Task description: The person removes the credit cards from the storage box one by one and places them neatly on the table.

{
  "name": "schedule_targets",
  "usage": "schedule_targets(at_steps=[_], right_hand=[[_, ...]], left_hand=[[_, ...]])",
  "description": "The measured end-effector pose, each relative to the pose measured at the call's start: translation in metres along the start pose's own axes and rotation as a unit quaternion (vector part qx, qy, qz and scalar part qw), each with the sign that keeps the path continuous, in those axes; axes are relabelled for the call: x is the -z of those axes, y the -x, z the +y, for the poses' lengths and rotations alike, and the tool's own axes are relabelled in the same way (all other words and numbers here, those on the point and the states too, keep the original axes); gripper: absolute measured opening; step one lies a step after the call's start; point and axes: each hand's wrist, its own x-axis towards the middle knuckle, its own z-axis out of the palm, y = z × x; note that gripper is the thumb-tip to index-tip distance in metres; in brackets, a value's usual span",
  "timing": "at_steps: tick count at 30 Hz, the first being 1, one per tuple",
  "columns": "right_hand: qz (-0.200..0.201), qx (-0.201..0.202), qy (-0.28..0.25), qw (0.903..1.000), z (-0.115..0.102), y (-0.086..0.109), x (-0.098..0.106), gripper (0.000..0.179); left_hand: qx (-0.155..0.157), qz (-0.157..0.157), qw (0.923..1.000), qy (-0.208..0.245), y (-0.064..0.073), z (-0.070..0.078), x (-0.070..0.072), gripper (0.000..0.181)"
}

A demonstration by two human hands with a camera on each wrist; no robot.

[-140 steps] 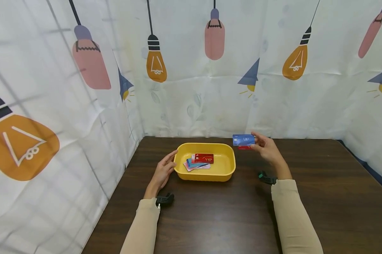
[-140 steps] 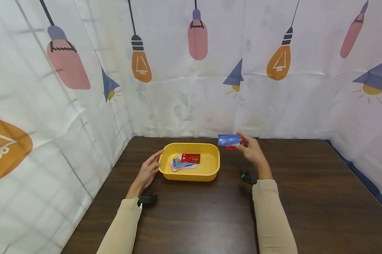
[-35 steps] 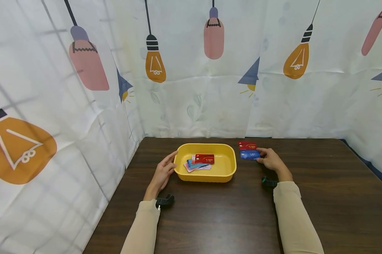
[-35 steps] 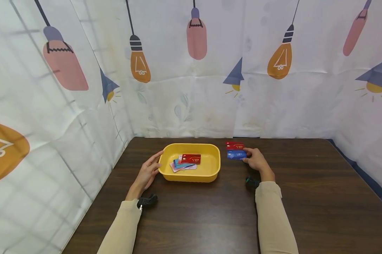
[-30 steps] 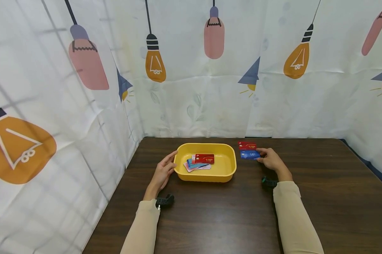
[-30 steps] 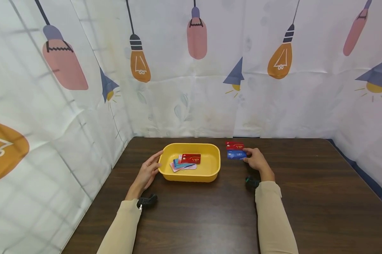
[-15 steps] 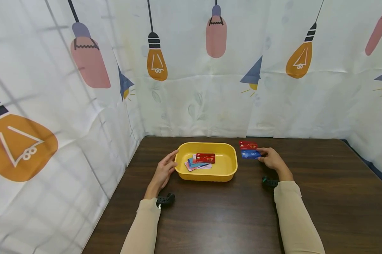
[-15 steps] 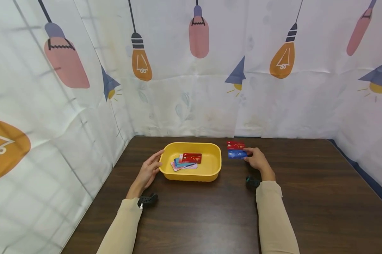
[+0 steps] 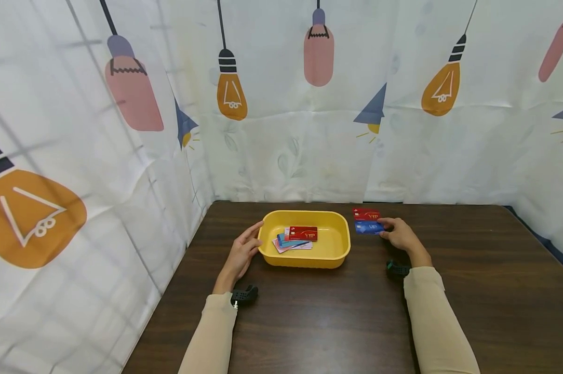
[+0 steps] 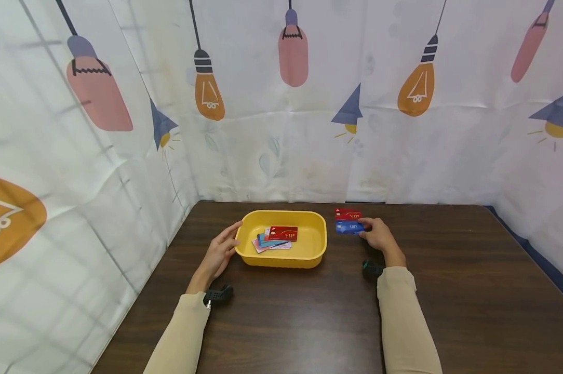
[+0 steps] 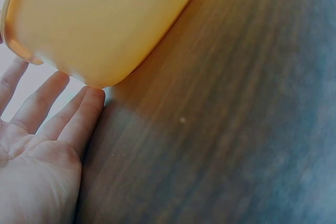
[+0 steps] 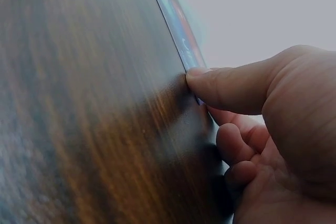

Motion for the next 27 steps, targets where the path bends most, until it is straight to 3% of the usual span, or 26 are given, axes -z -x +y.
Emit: schedule_targets(at_steps=[27], right_hand=[[0.004,-0.001,0.000,1.0000,0.0005,-0.0011,-0.0002,0.047]], left_hand=[[0.009,0.004,0.9999,0.002,-0.0014,-0.0002,0.0004,0.056]])
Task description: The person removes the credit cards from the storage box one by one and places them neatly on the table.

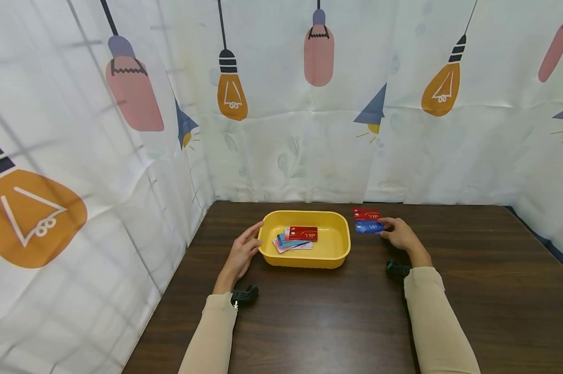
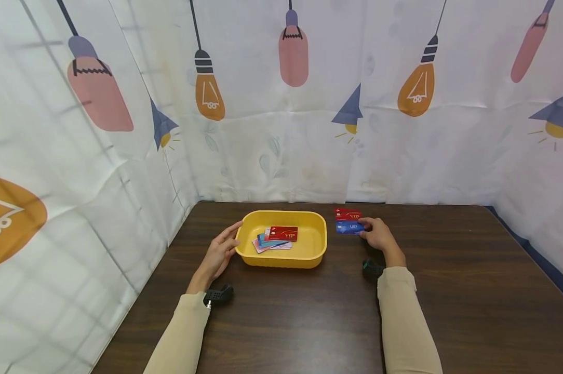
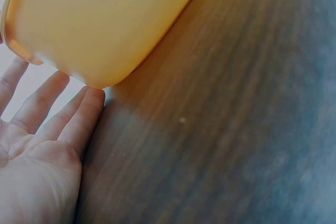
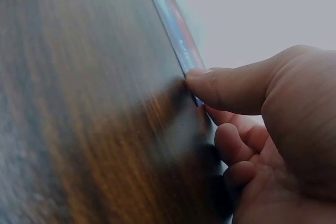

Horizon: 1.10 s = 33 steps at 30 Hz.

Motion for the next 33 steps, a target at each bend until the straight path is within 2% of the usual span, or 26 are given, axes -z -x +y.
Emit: schedule_targets(at_steps=[8,14,18,22,33], right_hand=[[0.014,-0.009,-0.054,0.9984,-0.001,0.004,0.006,0.046],[0.058,0.044,-0.073,0.9946,-0.010,0.005,0.012,0.046],[0.077,0.085,-0.087,0.9895,-0.028,0.008,0.016,0.046],[0.073,0.118,-0.115,0.9837,-0.053,0.010,0.014,0.047],[0.016,0.173,-0.149,0.9735,-0.114,0.008,-0.017,0.043]], left_hand=[[-0.006,-0.002,1.0000,0.005,-0.001,-0.003,0.000,0.056],[-0.006,-0.001,0.9999,0.009,-0.002,-0.001,0.000,0.056],[-0.005,0.002,0.9999,0.009,-0.002,-0.001,0.000,0.056],[-0.001,0.001,1.0000,0.005,-0.002,-0.001,0.001,0.056],[-0.003,-0.004,1.0000,0.006,-0.001,-0.002,0.002,0.056]])
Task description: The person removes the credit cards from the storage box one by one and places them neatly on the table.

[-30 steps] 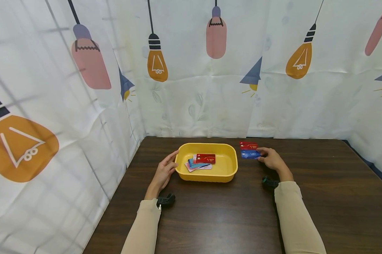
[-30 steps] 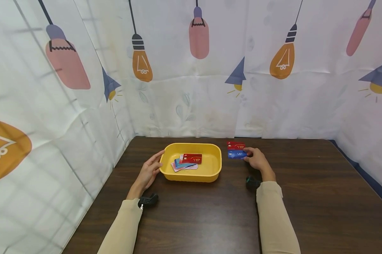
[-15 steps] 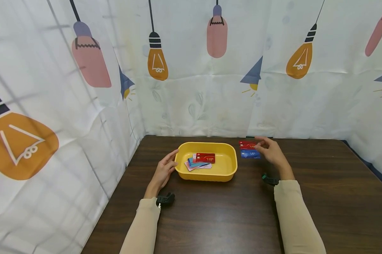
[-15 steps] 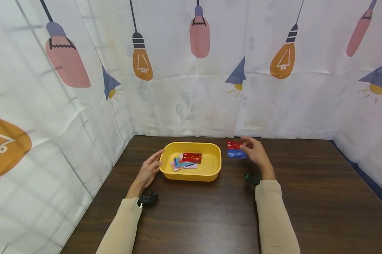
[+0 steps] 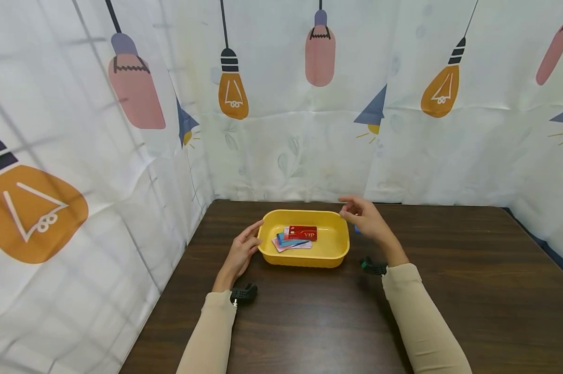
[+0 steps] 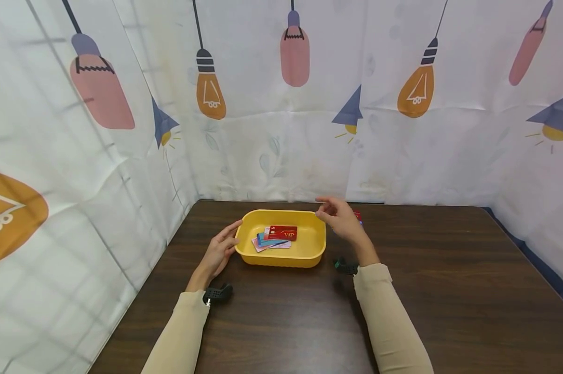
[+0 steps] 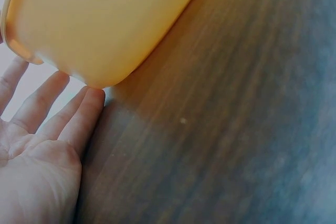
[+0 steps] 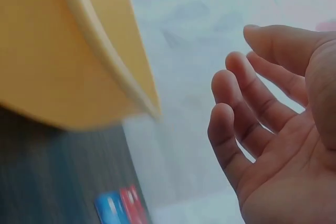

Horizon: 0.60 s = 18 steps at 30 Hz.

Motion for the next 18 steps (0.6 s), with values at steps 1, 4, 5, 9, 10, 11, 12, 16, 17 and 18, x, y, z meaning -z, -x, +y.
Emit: schedule_targets(at_steps=[1,4,5,9,10,11,12,16,17,18], right_hand=[[-0.004,0.000,-0.006,1.0000,-0.003,-0.001,-0.006,0.042],[-0.015,-0.004,-0.017,0.9997,-0.010,-0.003,-0.022,0.041],[-0.015,-0.010,-0.016,0.9997,-0.011,-0.004,-0.028,0.040],[-0.015,-0.026,0.000,0.9995,-0.015,-0.006,-0.049,0.040],[-0.015,-0.029,0.003,0.9995,-0.015,-0.006,-0.054,0.040],[-0.015,-0.030,0.006,0.9994,-0.015,-0.007,-0.058,0.040],[-0.015,-0.030,0.008,0.9994,-0.015,-0.007,-0.063,0.041],[-0.014,-0.024,0.017,0.9995,-0.015,-0.009,-0.076,0.043],[-0.014,-0.022,0.022,0.9994,-0.014,-0.010,-0.078,0.045],[-0.015,-0.020,0.026,0.9993,-0.014,-0.010,-0.080,0.045]], left_hand=[[-0.001,-0.002,1.0000,0.000,0.000,0.000,0.000,0.056],[-0.003,-0.004,1.0000,0.001,0.000,-0.001,0.001,0.056],[-0.003,-0.004,1.0000,0.000,0.000,-0.001,0.000,0.056],[-0.002,0.002,1.0000,-0.003,0.001,-0.001,0.000,0.055],[0.000,0.003,1.0000,-0.002,0.001,-0.001,0.000,0.055],[0.001,0.005,1.0000,-0.001,0.001,-0.001,-0.001,0.055],[0.002,0.006,1.0000,-0.001,0.001,-0.002,-0.001,0.055],[0.001,0.007,1.0000,0.001,0.001,-0.001,-0.001,0.055],[-0.001,0.007,1.0000,0.000,0.001,0.000,-0.001,0.055],[-0.002,0.005,1.0000,0.000,0.001,0.000,-0.001,0.055]])
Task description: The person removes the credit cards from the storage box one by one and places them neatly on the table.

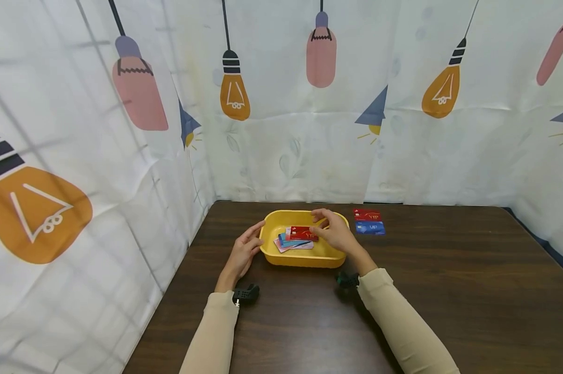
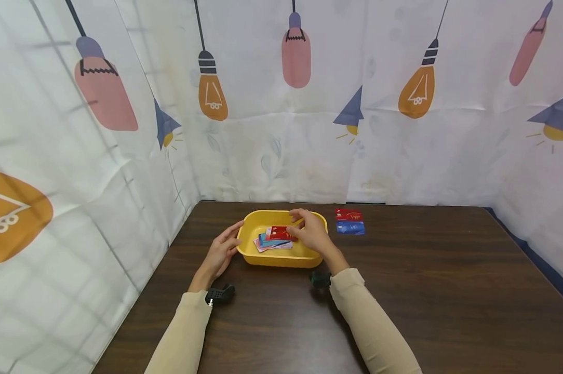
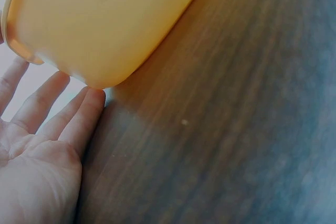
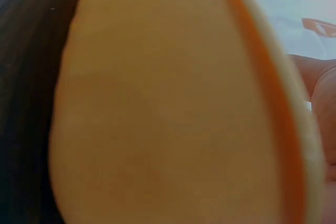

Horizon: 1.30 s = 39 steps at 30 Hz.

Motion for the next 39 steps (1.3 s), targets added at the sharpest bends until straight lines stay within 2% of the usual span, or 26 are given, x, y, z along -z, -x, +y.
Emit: schedule_targets(at_steps=[13,19,27,32,39], right_hand=[[-0.044,-0.061,0.082,0.9938,0.007,-0.020,-0.012,0.048],[-0.063,-0.061,0.128,0.9879,0.015,-0.029,-0.019,0.049],[-0.072,-0.064,0.202,0.9747,0.015,-0.025,-0.022,0.054],[-0.084,-0.068,0.222,0.9690,0.013,-0.024,-0.022,0.058],[-0.099,-0.057,0.235,0.9652,0.013,-0.024,-0.021,0.052]], left_hand=[[-0.004,-0.001,1.0000,-0.003,-0.001,0.000,0.000,0.057],[0.001,0.000,1.0000,-0.001,-0.002,-0.001,0.001,0.056],[-0.001,0.003,1.0000,0.006,-0.001,-0.001,-0.001,0.055],[-0.007,0.002,0.9999,0.008,-0.002,0.000,-0.001,0.055],[-0.001,0.004,1.0000,0.007,-0.002,-0.001,0.000,0.056]])
